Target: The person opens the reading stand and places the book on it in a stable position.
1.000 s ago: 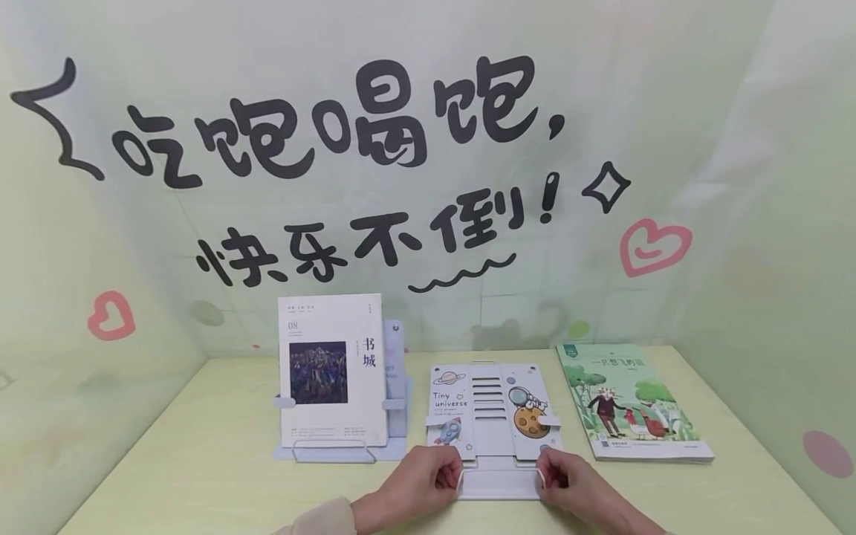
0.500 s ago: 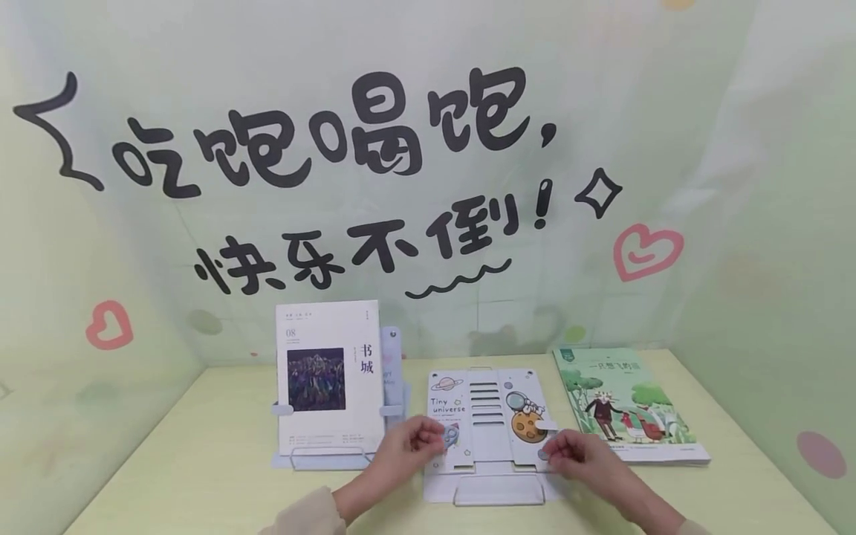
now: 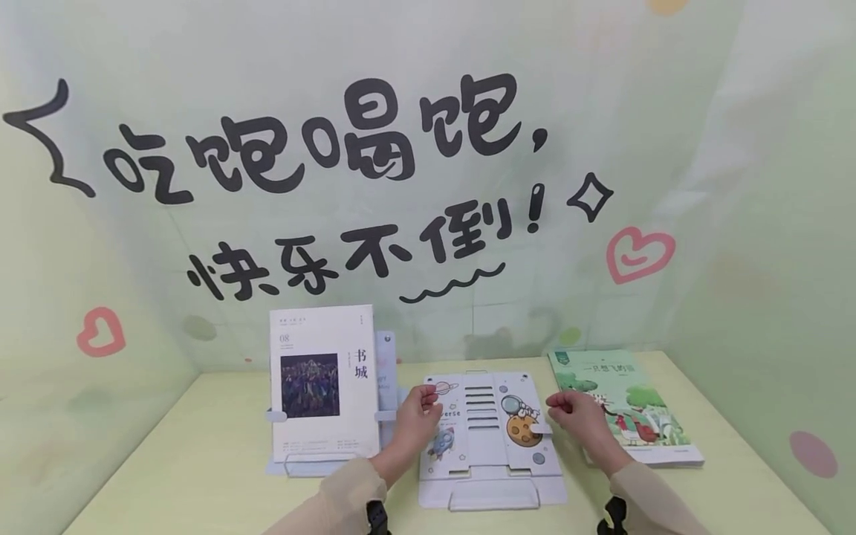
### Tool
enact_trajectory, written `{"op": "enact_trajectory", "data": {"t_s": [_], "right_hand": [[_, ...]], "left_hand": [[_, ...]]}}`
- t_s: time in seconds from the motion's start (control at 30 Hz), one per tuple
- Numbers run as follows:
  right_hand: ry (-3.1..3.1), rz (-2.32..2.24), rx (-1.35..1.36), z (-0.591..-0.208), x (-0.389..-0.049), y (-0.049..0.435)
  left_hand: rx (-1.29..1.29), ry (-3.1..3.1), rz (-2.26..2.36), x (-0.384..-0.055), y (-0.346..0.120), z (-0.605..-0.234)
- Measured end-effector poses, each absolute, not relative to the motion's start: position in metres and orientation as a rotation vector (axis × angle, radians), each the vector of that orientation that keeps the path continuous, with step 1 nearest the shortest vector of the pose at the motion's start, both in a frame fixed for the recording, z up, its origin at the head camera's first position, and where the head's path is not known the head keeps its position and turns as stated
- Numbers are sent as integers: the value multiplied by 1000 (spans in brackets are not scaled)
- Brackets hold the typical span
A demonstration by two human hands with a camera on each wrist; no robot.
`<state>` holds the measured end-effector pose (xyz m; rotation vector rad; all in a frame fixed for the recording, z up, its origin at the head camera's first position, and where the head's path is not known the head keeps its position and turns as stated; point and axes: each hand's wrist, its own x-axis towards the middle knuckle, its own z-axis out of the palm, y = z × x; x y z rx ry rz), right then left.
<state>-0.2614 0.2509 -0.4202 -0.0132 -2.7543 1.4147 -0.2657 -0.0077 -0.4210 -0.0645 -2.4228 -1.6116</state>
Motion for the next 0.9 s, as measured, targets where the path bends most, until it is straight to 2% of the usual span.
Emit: {"op": "enact_trajectory", "data": {"t_s": [0.33,0.9], "right_hand": [[-2822,1371,-94,-431,-276,248],[-2835,1500,-178,-437,-283,246]], "left_hand": [[311,-2584,-1430,-279,2,-428],[395,-2618,-1588,-284,-2,-430]]}}
